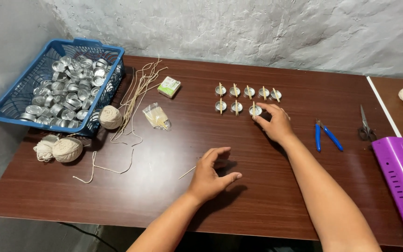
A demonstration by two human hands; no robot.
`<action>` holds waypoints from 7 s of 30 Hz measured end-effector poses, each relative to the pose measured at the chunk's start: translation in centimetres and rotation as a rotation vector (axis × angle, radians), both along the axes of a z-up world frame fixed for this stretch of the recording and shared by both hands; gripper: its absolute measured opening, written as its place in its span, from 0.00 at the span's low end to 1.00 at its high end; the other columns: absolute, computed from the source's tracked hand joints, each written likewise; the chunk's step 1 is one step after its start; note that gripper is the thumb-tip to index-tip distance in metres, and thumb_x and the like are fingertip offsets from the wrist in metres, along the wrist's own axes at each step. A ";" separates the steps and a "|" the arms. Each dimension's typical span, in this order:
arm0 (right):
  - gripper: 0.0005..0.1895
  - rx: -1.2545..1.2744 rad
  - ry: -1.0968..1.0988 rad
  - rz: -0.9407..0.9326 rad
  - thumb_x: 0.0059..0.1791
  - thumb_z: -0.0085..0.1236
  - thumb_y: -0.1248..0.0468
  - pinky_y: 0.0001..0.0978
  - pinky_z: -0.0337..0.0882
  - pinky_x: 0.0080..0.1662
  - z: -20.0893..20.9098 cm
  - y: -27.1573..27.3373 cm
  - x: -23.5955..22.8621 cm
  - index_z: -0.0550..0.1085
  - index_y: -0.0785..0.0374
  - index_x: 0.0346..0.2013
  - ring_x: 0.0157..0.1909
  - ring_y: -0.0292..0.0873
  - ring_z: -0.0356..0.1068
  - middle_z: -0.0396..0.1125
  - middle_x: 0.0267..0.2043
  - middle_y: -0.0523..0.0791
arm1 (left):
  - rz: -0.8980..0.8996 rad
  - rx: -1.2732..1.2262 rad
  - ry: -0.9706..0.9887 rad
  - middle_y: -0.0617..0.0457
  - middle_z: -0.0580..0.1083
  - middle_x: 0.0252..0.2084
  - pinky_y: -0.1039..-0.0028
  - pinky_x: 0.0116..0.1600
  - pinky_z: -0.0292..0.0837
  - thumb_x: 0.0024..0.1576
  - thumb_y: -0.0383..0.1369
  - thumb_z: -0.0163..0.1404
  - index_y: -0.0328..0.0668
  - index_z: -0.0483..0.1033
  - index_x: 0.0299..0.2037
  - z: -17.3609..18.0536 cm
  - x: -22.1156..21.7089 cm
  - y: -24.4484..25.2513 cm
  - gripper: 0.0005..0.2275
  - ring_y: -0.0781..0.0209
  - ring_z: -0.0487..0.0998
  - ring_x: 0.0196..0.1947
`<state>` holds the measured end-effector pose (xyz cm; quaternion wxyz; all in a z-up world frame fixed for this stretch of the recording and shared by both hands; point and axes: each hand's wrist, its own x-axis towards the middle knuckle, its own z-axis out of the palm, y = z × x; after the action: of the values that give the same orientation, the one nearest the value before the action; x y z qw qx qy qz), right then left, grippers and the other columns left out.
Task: Assembling candle wicks into metal wick holders and crimping them using pliers.
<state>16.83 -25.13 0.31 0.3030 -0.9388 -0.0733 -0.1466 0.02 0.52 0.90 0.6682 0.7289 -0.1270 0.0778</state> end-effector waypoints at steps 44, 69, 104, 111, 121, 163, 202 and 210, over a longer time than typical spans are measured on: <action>0.28 -0.222 0.320 -0.118 0.48 0.61 0.48 0.51 0.58 0.61 1.3 -2.3 2.5 0.71 0.37 0.64 0.65 0.49 0.64 0.69 0.61 0.36 | 0.193 0.098 -0.278 0.51 0.78 0.41 0.73 0.42 0.78 0.50 0.28 0.63 0.42 0.80 0.47 1.9 0.2 1.5 0.14 0.57 0.81 0.40; 0.16 -0.441 -0.154 0.379 0.51 0.57 0.59 0.44 0.68 0.43 0.9 5.6 -16.1 0.78 0.51 0.54 0.45 0.45 0.68 0.68 0.48 0.38 | 0.229 1.202 -0.395 0.48 0.68 0.27 0.54 0.24 0.62 0.59 0.30 0.46 0.44 0.72 0.27 -2.8 -2.0 9.8 0.08 0.43 0.69 0.25; 0.03 -0.115 -0.362 0.384 0.51 0.53 0.65 0.39 0.69 0.49 3.2 5.1 -23.5 0.74 0.59 0.34 0.43 0.48 0.71 0.71 0.48 0.44 | 0.209 0.157 0.063 0.56 0.85 0.36 0.79 0.45 0.82 0.52 0.29 0.61 0.44 0.86 0.37 0.3 -6.2 8.0 0.05 0.67 0.86 0.36; 0.12 -0.376 0.333 -0.032 0.56 0.41 0.61 0.61 0.56 0.64 8.0 8.1 -8.1 0.75 0.58 0.39 0.64 0.57 0.59 0.54 0.77 0.43 | 0.214 0.214 -0.054 0.55 0.85 0.36 0.77 0.46 0.81 0.52 0.28 0.60 0.43 0.85 0.37 0.3 -6.6 8.0 0.05 0.65 0.85 0.36; 0.04 -0.115 0.014 0.408 0.52 0.54 0.62 0.38 0.66 0.49 2.7 4.1 -20.1 0.74 0.56 0.32 0.42 0.45 0.68 0.70 0.38 0.42 | 0.178 0.210 -0.129 0.55 0.83 0.34 0.78 0.42 0.81 0.49 0.27 0.64 0.43 0.84 0.39 -0.1 -6.4 8.2 0.08 0.66 0.84 0.34; 0.15 0.842 0.170 0.075 0.50 0.59 0.71 0.25 0.69 0.35 -5.0 2.5 -27.1 0.75 0.65 0.51 0.32 0.34 0.66 0.70 0.35 0.44 | 0.198 0.218 -0.073 0.58 0.84 0.35 0.80 0.43 0.82 0.53 0.28 0.59 0.44 0.84 0.39 0.5 -6.8 8.1 0.05 0.68 0.85 0.32; 0.16 0.443 0.326 0.293 0.47 0.62 0.61 0.21 0.72 0.33 1.0 11.0 -25.5 0.81 0.54 0.49 0.30 0.28 0.72 0.82 0.41 0.38 | -0.013 0.214 -0.273 0.54 0.82 0.32 0.76 0.41 0.76 0.55 0.29 0.60 0.42 0.82 0.33 1.4 -7.3 8.1 0.02 0.63 0.82 0.32; 0.09 0.394 0.105 0.384 0.48 0.61 0.60 0.28 0.74 0.40 0.6 14.6 -25.0 0.82 0.56 0.42 0.36 0.36 0.77 0.80 0.38 0.40 | -0.178 0.107 -0.156 0.53 0.81 0.32 0.79 0.39 0.76 0.54 0.29 0.63 0.43 0.84 0.35 1.2 -7.4 8.3 0.03 0.65 0.82 0.31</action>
<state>-8.22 -10.58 0.91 0.5054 -0.8370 -0.2040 -0.0490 -7.39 8.84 2.11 0.6208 0.7410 -0.2468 0.0681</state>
